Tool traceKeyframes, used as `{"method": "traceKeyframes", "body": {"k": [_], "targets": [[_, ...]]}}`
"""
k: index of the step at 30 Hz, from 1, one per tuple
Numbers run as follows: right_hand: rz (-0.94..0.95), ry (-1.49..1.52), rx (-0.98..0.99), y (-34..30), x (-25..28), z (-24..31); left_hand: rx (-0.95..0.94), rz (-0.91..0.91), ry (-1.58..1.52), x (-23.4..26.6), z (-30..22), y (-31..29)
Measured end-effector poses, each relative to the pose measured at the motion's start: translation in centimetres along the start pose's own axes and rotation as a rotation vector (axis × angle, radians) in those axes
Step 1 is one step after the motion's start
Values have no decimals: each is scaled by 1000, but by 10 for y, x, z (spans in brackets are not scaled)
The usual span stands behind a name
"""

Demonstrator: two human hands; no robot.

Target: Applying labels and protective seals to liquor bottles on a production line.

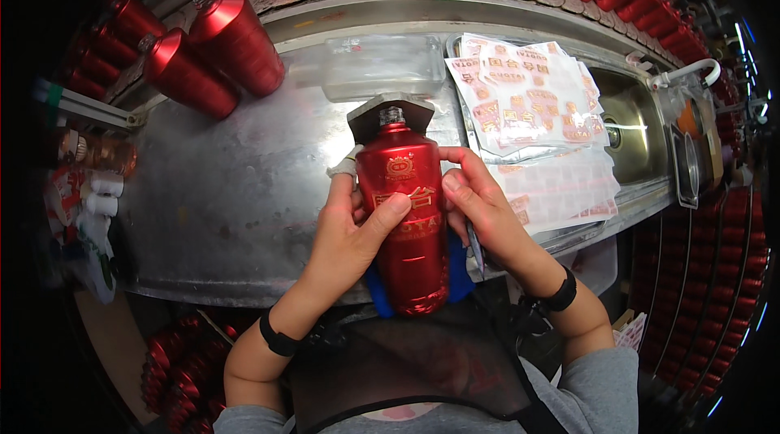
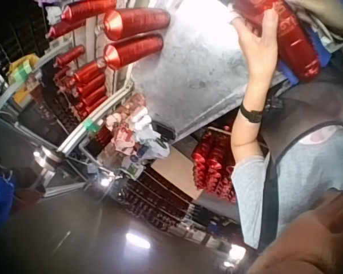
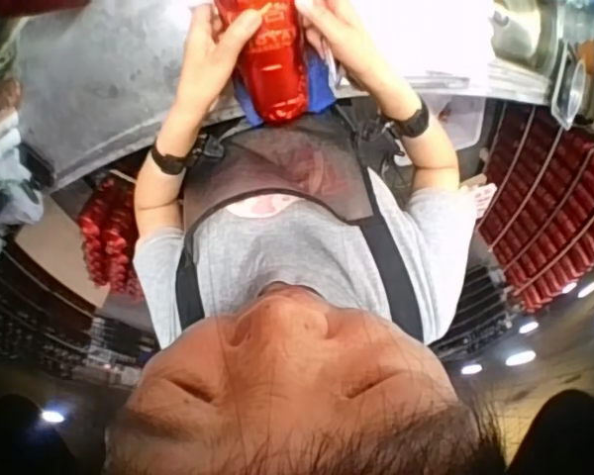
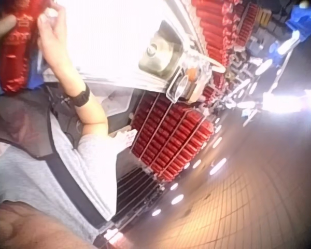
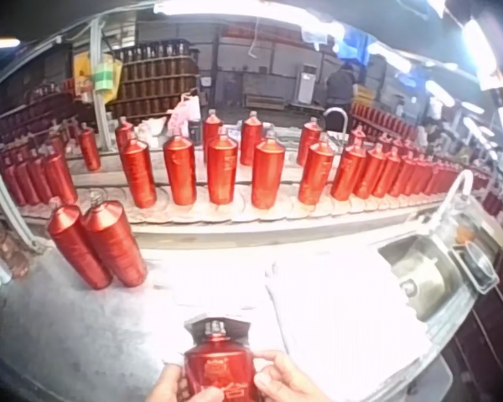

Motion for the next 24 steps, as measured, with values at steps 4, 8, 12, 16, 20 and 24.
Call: {"method": "traceKeyframes", "body": {"k": [4,8,12,16,20,24], "targets": [[-66,-5,-16,-2,1,5,-93,-53,137,-2,-11,5],[-82,-47,12,-2,0,4,-119,-42,127,-6,-16,6],[-87,-52,53,-1,2,4,-117,-38,99,-7,-14,5],[-58,3,-1,-6,0,1,-75,-26,99,-3,-9,-2],[-20,3,-69,-17,-1,-19,-42,-24,-6,8,2,-22],[-33,-69,9,-20,-4,-24,-47,22,18,5,2,-29]]}}
Point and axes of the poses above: each hand's wrist, its own y-axis towards the middle knuckle, its own x-axis out of the back of the hand, z = x × y, the point moved 10 cm from there along y, towards the middle knuckle, and after that the axes turned 14 degrees about -x, right-handed, at the moved point
